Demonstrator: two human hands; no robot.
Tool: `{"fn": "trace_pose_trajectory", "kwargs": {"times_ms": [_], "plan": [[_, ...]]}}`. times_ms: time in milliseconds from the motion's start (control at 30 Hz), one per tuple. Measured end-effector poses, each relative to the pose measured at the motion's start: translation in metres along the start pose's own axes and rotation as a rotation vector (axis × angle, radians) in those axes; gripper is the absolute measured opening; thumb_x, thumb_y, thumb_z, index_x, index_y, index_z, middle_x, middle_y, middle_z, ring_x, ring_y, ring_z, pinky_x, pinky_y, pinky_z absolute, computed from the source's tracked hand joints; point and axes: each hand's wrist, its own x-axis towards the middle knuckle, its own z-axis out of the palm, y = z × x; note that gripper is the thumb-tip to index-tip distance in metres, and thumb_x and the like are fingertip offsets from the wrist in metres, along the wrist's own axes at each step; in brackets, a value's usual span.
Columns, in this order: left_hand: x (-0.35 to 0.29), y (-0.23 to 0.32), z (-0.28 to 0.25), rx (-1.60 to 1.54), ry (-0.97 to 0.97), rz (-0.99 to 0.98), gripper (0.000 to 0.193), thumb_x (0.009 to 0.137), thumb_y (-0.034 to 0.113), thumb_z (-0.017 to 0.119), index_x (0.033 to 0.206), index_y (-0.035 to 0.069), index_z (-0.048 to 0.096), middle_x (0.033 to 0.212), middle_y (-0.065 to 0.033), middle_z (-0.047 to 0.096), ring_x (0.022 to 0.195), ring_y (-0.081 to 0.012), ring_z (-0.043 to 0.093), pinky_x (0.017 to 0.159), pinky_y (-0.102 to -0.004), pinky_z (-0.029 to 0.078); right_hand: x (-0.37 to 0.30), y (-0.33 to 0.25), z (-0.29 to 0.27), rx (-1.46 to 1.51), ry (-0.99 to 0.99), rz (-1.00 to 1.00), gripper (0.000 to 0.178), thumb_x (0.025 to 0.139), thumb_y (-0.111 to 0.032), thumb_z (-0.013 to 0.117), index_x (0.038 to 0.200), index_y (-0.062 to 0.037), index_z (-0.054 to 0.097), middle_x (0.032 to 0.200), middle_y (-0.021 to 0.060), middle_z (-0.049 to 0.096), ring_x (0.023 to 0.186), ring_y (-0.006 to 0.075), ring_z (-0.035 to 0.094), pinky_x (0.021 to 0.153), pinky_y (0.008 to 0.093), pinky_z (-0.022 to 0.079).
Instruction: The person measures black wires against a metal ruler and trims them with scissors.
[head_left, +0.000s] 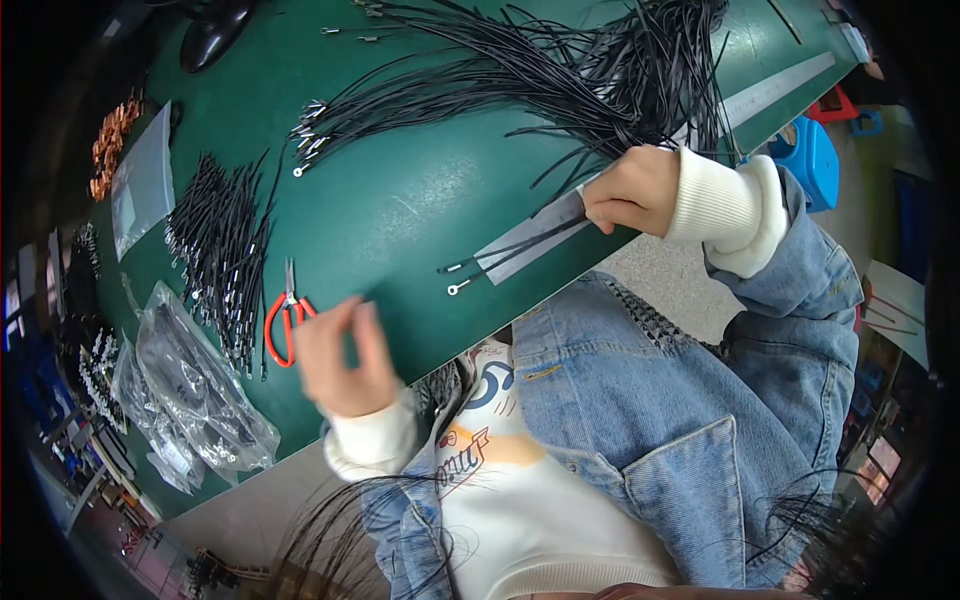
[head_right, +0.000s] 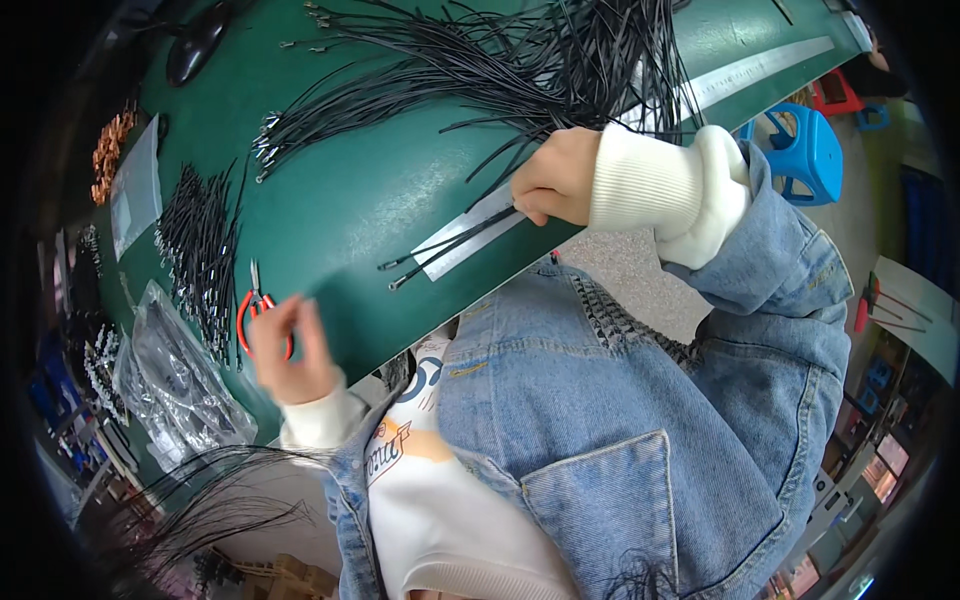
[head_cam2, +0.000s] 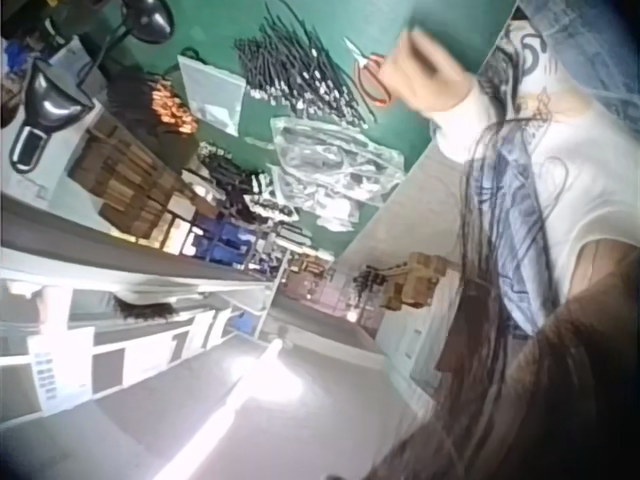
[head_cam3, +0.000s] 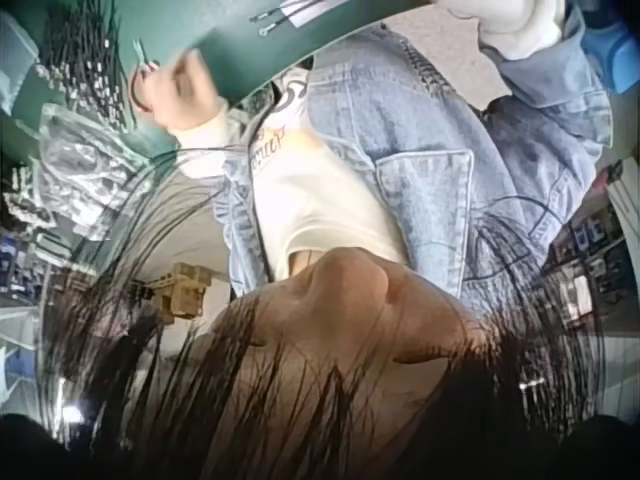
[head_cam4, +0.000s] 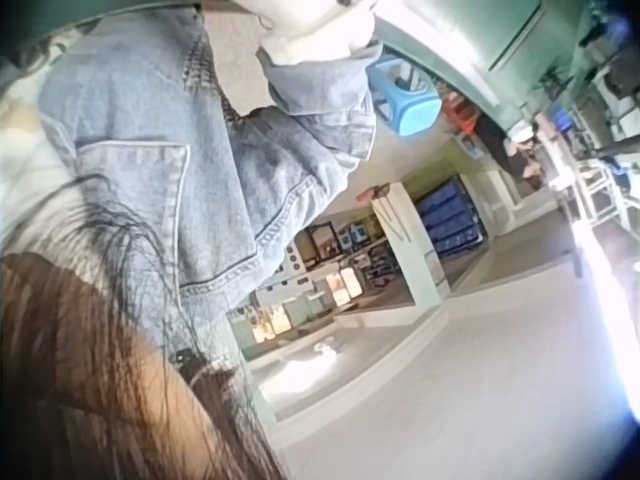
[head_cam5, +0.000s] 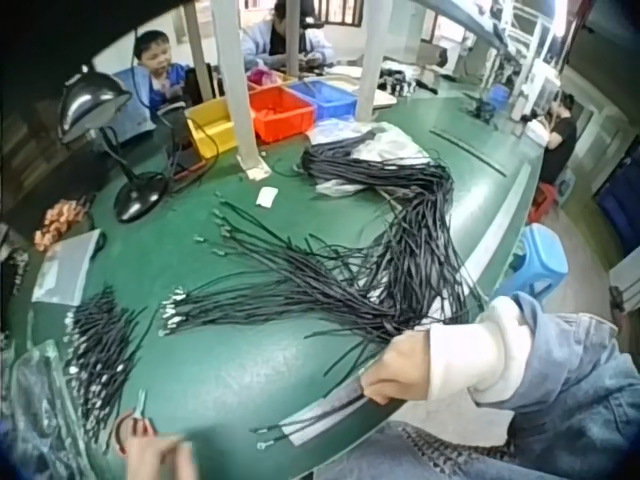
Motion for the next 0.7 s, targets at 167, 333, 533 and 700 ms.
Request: {"fn": "trace_pose_trajectory", "kwargs": {"times_ms": [167,333,533,700], "plan": [[-0.021,-0.076,-0.05,0.188,-0.104,-0.147,0.029,0.075,0.003,0.07,0.103,0.002,0.063,0.085,-0.0072,0.06,0.078,-0.0162,0.057,0.066,-0.0277,0.044,0.01,-0.016,-0.004,0.113,0.024,-0.127,0.019,0.089,-0.012,0.048,0.076,-0.0023,0.058,0.065,0.0073,0.06,0.059,0.0233,0.059,0.057,0.0318,0.047],[-0.025,-0.077,-0.053,0.137,-0.185,-0.329,0.031,0.073,-0.001,0.065,0.103,0.0,0.061,0.08,-0.0047,0.061,0.062,-0.0091,0.056,0.052,-0.021,0.042,0.026,-0.018,-0.001,0.202,0.116,-0.253,0.018,0.089,-0.011,0.049,0.077,-0.0016,0.059,0.069,0.0065,0.061,0.059,0.0199,0.059,0.056,0.0299,0.047],[-0.016,-0.059,-0.044,-0.512,-0.257,-0.644,0.029,0.083,-0.004,0.058,0.111,-0.004,0.054,0.064,-0.0002,0.056,0.053,-0.0068,0.054,0.047,-0.0188,0.042,0.043,-0.028,0.008,0.339,0.229,-0.229,0.023,0.09,-0.017,0.049,0.077,-0.0041,0.062,0.066,0.0062,0.059,0.057,0.0199,0.055,0.055,0.0306,0.044],[-0.019,0.009,-0.025,-0.679,-0.554,-0.486,0.022,0.081,0.0,0.056,0.103,-0.004,0.058,0.061,-0.0017,0.055,0.05,-0.0097,0.055,0.048,-0.0207,0.043,0.049,-0.039,0.005,0.411,0.157,-0.182,0.019,0.091,-0.014,0.048,0.081,-0.0042,0.061,0.068,0.0064,0.059,0.059,0.0194,0.056,0.057,0.0304,0.045]]}}
